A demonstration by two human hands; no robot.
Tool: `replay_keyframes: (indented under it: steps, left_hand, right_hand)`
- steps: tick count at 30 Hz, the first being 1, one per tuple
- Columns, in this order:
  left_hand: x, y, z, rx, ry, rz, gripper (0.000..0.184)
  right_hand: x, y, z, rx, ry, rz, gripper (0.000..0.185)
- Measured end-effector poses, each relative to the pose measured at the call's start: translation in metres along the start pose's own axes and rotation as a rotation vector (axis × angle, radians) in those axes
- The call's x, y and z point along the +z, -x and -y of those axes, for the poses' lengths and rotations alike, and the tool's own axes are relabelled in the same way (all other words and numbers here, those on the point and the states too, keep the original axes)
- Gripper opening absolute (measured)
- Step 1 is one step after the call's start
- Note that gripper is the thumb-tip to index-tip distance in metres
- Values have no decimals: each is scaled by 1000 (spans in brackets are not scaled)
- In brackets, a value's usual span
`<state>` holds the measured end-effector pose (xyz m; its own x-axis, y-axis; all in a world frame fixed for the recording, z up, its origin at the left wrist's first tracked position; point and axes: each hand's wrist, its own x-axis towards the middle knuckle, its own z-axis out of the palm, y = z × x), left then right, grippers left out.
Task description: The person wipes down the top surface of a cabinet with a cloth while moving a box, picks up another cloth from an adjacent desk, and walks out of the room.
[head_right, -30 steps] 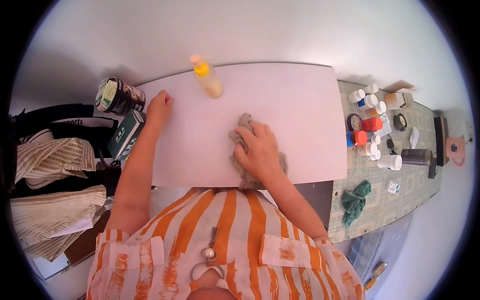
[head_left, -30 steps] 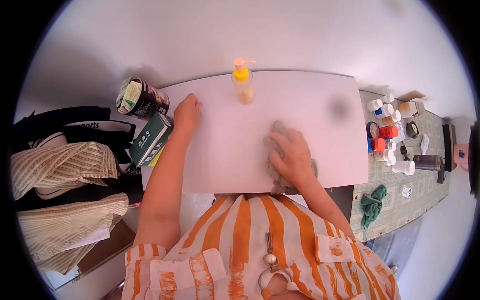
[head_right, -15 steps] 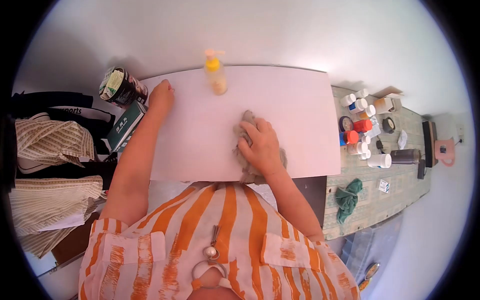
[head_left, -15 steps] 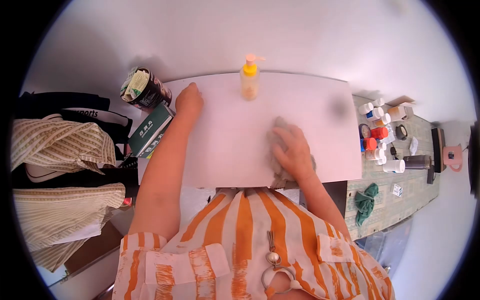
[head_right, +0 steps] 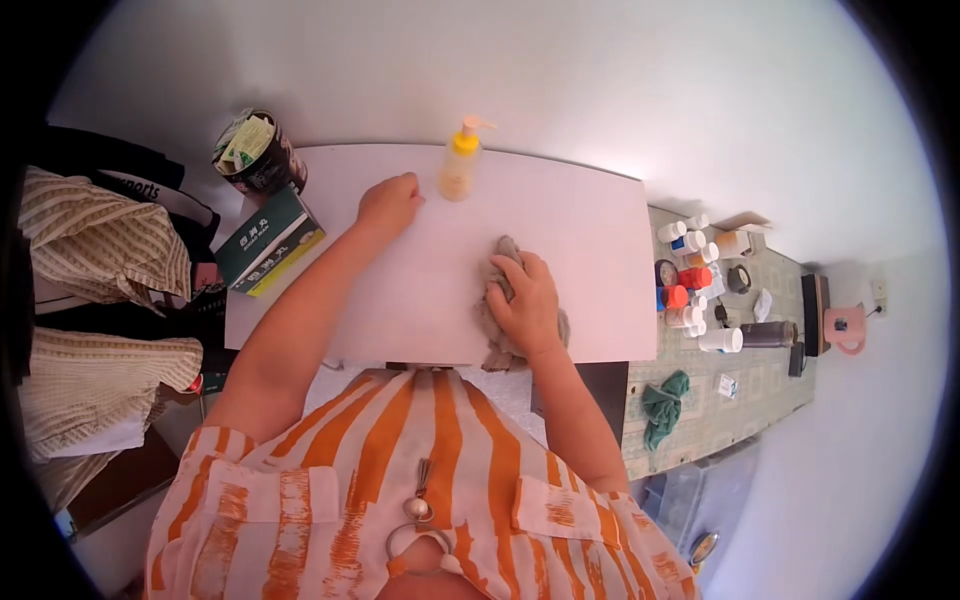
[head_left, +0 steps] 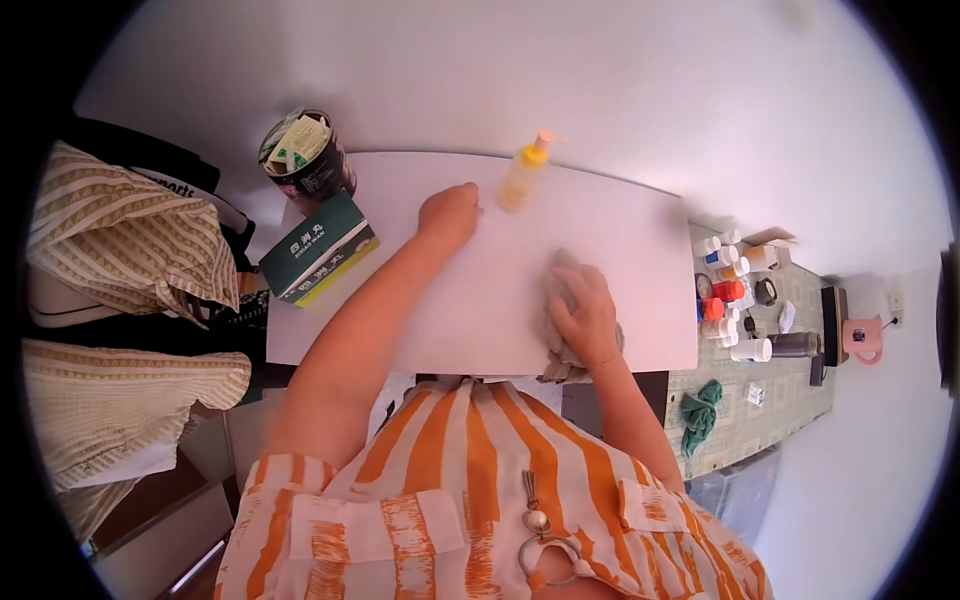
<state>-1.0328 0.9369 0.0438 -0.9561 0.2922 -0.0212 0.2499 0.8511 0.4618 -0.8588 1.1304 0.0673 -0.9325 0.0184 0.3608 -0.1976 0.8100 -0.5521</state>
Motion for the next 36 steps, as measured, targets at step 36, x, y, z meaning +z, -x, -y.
replay_keyframes:
  steps: [36]
  left_hand:
    - [-8, -30, -1, 129, -46, 21, 11]
  right_hand:
    - [0, 1, 2, 83, -33, -67, 28]
